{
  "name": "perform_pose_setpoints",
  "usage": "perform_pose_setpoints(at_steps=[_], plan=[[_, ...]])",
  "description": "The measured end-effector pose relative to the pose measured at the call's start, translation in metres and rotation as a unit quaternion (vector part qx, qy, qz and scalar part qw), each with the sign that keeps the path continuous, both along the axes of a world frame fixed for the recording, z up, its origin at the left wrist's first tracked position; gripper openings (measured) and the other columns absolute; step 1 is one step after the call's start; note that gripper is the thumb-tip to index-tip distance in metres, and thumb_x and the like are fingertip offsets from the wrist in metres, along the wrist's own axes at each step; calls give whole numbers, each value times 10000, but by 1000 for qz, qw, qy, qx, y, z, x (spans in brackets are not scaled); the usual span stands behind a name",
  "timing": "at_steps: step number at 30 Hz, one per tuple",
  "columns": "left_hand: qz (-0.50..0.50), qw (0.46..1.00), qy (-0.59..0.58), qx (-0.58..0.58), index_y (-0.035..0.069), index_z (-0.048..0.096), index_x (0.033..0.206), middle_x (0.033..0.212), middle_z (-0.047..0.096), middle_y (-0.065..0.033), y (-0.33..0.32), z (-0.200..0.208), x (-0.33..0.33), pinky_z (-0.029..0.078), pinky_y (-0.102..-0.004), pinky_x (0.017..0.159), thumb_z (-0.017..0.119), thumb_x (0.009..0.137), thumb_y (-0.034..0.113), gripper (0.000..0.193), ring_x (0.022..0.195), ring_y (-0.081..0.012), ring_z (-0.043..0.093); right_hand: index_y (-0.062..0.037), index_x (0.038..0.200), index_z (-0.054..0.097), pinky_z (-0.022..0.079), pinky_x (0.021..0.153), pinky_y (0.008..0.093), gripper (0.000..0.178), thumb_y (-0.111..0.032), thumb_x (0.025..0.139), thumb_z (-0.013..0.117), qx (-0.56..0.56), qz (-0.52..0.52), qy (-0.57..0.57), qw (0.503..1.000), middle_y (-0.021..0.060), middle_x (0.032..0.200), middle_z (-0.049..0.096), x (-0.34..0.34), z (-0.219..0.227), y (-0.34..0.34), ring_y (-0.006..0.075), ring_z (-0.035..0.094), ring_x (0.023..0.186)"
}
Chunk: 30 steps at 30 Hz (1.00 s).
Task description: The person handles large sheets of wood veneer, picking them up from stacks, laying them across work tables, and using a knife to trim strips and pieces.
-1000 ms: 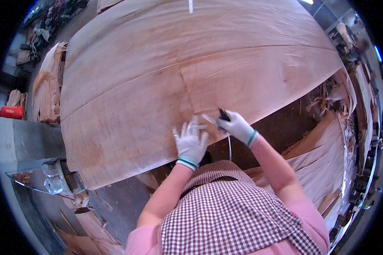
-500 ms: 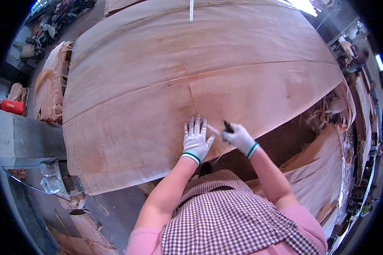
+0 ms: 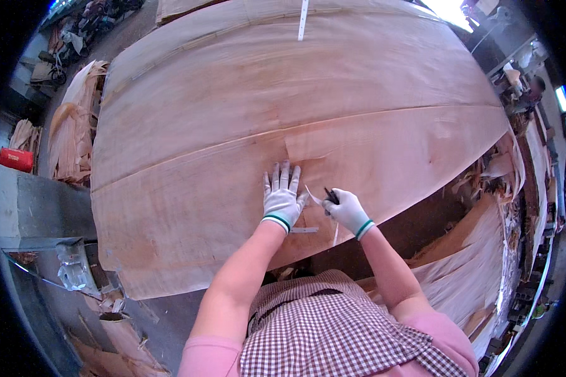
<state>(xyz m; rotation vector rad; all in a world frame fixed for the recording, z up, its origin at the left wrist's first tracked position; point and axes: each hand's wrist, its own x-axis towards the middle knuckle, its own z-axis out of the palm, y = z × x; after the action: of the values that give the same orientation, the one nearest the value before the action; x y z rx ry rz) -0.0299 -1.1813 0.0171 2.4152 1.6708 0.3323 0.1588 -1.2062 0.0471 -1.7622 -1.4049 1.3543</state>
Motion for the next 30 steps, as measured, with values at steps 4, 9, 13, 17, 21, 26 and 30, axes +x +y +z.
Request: perform_pose_setpoints(at_steps=[4, 9, 13, 17, 21, 26, 30], plan=[[27, 972, -187, -141, 79, 329, 1421, 1464, 323, -163, 20, 13, -11, 83, -534, 1123, 475, 902, 361, 609, 1388, -317, 232, -52, 837, 632, 351, 453, 215, 143, -195, 837, 640, -61, -33, 166, 984, 0, 667, 585, 0, 55, 69, 62, 454, 501], [-20, 988, -151, 33, 92, 327, 1425, 1504, 264, -112, 70, 19, 2, 71, -490, 1142, 480, 892, 277, 585, 1403, -299, 194, -47, 737, 666, 406, 487, 250, 178, -220, 775, 683, -136, 41, -1, 990, 30, 667, 616, -8, 17, 148, 119, 526, 532], [-9, 1000, -21, 8, 101, 323, 1431, 1516, 244, -100, 75, -10, -11, 60, -478, 1148, 449, 911, 349, 589, 1410, -279, 183, -24, 793, 639, 426, 513, 268, 147, -169, 803, 655, -9, -47, 94, 994, 35, 681, 627, -25, 4, 98, 105, 542, 574], [-14, 999, -32, 13, 94, 346, 1419, 1503, 273, -110, 79, -8, -11, 66, -485, 1146, 425, 924, 377, 575, 1403, -280, 204, -41, 797, 612, 440, 518, 259, 121, -156, 834, 619, 71, -6, -6, 997, 25, 680, 620, -19, 6, 68, 111, 549, 561], [27, 980, -190, -56, 82, 355, 1407, 1428, 393, -144, 103, 13, -20, 73, -536, 1126, 462, 906, 280, 550, 1336, -286, 350, -46, 836, 633, 375, 458, 227, 180, -227, 832, 632, -9, -14, 152, 988, 10, 669, 606, -23, 44, 169, 71, 476, 509], [-5, 992, -81, 97, 90, 316, 1422, 1491, 286, -130, 169, 33, 2, 96, -520, 1129, 449, 907, 288, 568, 1385, -302, 242, 7, 850, 651, 438, 499, 291, 219, -201, 785, 628, -71, -9, 5, 997, 83, 687, 634, -28, -5, 260, 161, 552, 548], [-14, 999, -18, -50, 102, 319, 1426, 1507, 251, -131, 177, 11, -5, 125, -490, 1133, 400, 913, 383, 590, 1394, -323, 206, -25, 911, 654, 513, 648, 441, 300, -299, 791, 626, 167, -8, -131, 977, 208, 824, 664, -44, -1, 213, 345, 649, 746]])
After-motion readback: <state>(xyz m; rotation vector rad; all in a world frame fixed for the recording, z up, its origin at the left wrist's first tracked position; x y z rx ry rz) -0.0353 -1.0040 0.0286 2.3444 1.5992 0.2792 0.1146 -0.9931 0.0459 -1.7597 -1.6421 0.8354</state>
